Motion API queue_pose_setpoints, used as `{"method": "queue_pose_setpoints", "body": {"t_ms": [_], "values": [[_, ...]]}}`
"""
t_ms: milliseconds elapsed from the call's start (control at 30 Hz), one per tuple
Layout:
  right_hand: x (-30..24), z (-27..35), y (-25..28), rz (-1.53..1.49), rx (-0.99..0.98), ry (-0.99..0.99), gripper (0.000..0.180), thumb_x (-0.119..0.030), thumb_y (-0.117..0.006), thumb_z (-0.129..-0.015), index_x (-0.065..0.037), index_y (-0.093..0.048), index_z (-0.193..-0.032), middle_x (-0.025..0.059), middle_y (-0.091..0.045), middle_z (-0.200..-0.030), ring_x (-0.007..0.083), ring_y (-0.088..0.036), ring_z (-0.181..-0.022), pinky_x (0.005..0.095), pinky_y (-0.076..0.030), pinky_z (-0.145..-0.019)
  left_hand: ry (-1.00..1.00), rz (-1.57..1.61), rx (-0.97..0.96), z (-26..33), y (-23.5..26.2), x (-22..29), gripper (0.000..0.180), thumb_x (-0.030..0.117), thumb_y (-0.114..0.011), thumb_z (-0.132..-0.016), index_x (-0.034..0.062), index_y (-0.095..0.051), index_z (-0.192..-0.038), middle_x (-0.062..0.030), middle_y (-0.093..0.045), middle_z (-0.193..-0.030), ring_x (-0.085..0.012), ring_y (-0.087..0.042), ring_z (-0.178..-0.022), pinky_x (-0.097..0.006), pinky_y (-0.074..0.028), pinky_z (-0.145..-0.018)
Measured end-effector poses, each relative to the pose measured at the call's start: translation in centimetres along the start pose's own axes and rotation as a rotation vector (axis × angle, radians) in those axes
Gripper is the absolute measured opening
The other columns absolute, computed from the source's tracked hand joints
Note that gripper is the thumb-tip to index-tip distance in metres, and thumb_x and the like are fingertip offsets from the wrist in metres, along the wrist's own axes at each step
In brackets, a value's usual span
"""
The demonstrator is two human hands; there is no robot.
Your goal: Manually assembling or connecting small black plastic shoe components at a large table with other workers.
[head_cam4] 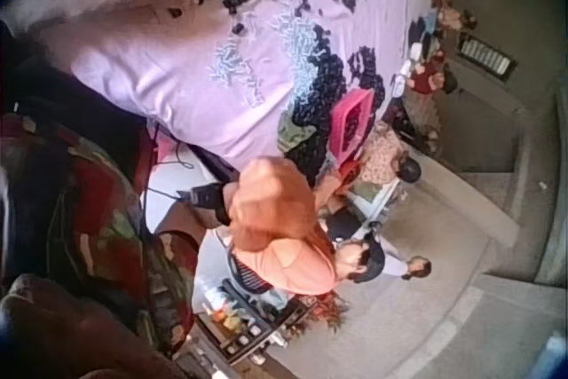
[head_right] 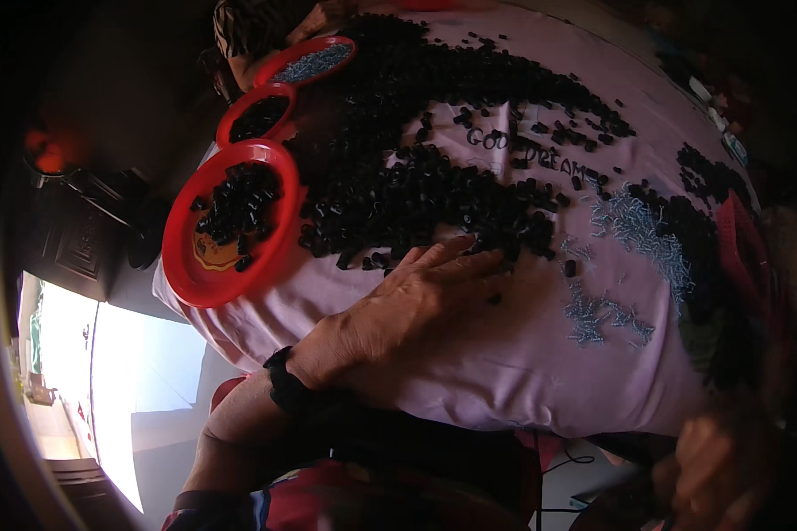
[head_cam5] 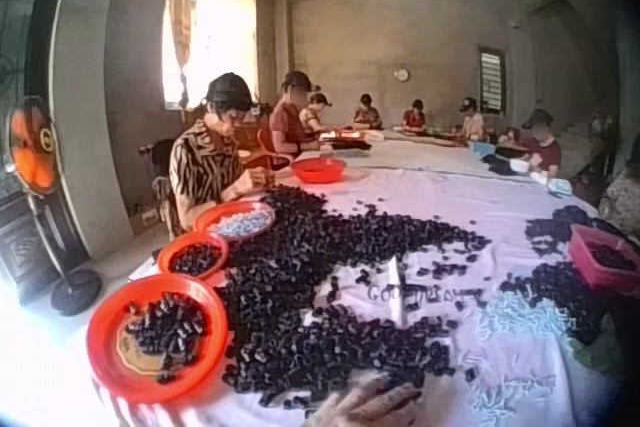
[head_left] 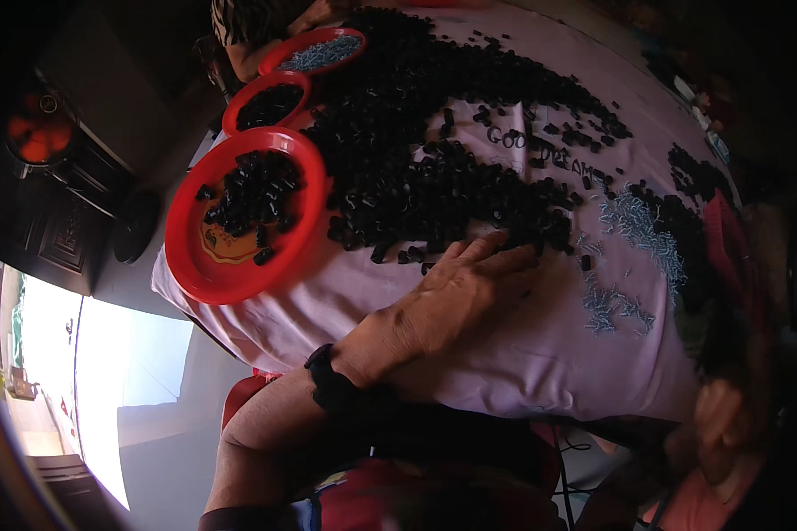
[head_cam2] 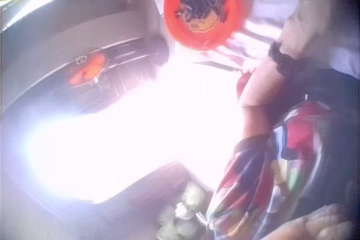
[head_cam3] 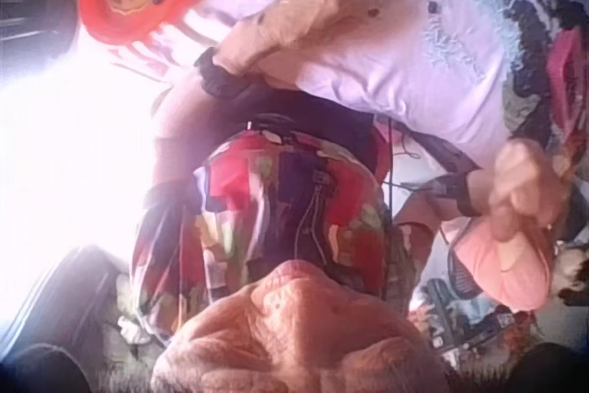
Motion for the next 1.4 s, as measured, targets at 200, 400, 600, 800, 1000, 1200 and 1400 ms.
{"method": "queue_pose_setpoints", "body": {"t_ms": [200, 400, 600, 800, 1000, 1200, 1400], "values": [[15.1, 5.0, 4.4, 0.812, 0.217, -0.882, 0.022, -0.011, -0.071, -0.090, 0.002, -0.071, -0.108, 0.0137, -0.068, -0.075, 0.0217, -0.067, -0.064, 0.0332, -0.051, -0.062, 0.095, -0.174, -0.009, 0.5, 0.0, -0.3, 0.038, 0.021, -0.069, -0.093, 0.0132, -0.069, -0.130, -0.0118, -0.052, -0.153, -0.0367, -0.045, -0.143, -0.051, -0.036, -0.115], [17.8, 3.5, 3.4, 0.835, 0.147, -0.828, 0.019, -0.015, -0.074, -0.085, -0.003, -0.073, -0.100, 0.0146, -0.071, -0.083, 0.0308, -0.069, -0.070, 0.0395, -0.054, -0.068, 0.196, 0.083, 0.139, 1.1, 3.4, -0.8, 0.035, 0.014, -0.072, -0.091, 0.0046, -0.070, -0.125, -0.0155, -0.066, -0.133, -0.0353, -0.059, -0.128, -0.047, -0.043, -0.108], [19.6, 1.1, 1.6, 0.795, 0.074, -0.831, 0.010, -0.012, -0.070, -0.084, -0.004, -0.073, -0.089, 0.0145, -0.074, -0.081, 0.0321, -0.073, -0.076, 0.0415, -0.056, -0.071, 0.206, 0.112, 0.240, 2.3, 4.4, -2.1, 0.022, 0.006, -0.072, -0.088, 0.0013, -0.074, -0.110, -0.0150, -0.073, -0.116, -0.0346, -0.067, -0.108, -0.043, -0.051, -0.095], [20.2, -0.8, 1.7, 0.766, 0.169, -0.813, 0.009, -0.009, -0.070, -0.084, -0.002, -0.073, -0.089, 0.0126, -0.074, -0.077, 0.0244, -0.071, -0.067, 0.0357, -0.055, -0.065, 0.198, 0.122, 0.253, 2.7, 5.2, -2.2, 0.021, 0.006, -0.075, -0.085, 0.0022, -0.075, -0.106, -0.0122, -0.073, -0.109, -0.0318, -0.066, -0.106, -0.042, -0.050, -0.096], [21.8, -1.5, 0.8, 0.447, 0.305, -0.848, 0.010, -0.005, -0.070, -0.087, 0.002, -0.073, -0.093, 0.0018, -0.070, -0.077, 0.0046, -0.061, -0.069, 0.0239, -0.050, -0.062, 0.187, 0.075, 0.184, 2.8, 3.4, -2.2, 0.028, 0.008, -0.077, -0.081, 0.0038, -0.075, -0.108, -0.0088, -0.071, -0.113, -0.0311, -0.062, -0.109, -0.042, -0.048, -0.099], [22.9, -3.5, -0.1, 0.325, 0.290, -0.719, 0.012, -0.007, -0.070, -0.090, 0.002, -0.073, -0.096, 0.0008, -0.070, -0.079, 0.0046, -0.060, -0.068, 0.0233, -0.050, -0.063, 0.213, 0.072, 0.151, 2.1, 2.9, -2.0, 0.032, 0.007, -0.077, -0.080, 0.0052, -0.074, -0.112, -0.0094, -0.070, -0.107, -0.0312, -0.061, -0.104, -0.041, -0.049, -0.096], [23.7, -2.4, -0.4, 0.154, 0.366, -0.727, 0.009, -0.010, -0.072, -0.091, -0.001, -0.072, -0.094, -0.0039, -0.067, -0.077, 0.0024, -0.057, -0.069, 0.0222, -0.048, -0.062, 0.293, 0.021, 0.252, 1.4, 3.2, -1.9, 0.029, 0.008, -0.075, -0.083, 0.0080, -0.074, -0.112, -0.0086, -0.067, -0.102, -0.0308, -0.061, -0.099, -0.042, -0.049, -0.090]]}}
Point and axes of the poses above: each hand's wrist, its own z-axis away from the middle knuckle, its own y-axis out of the back of the hand, x = y × z, the point moved 5 cm from there along -z, towards the middle knuckle
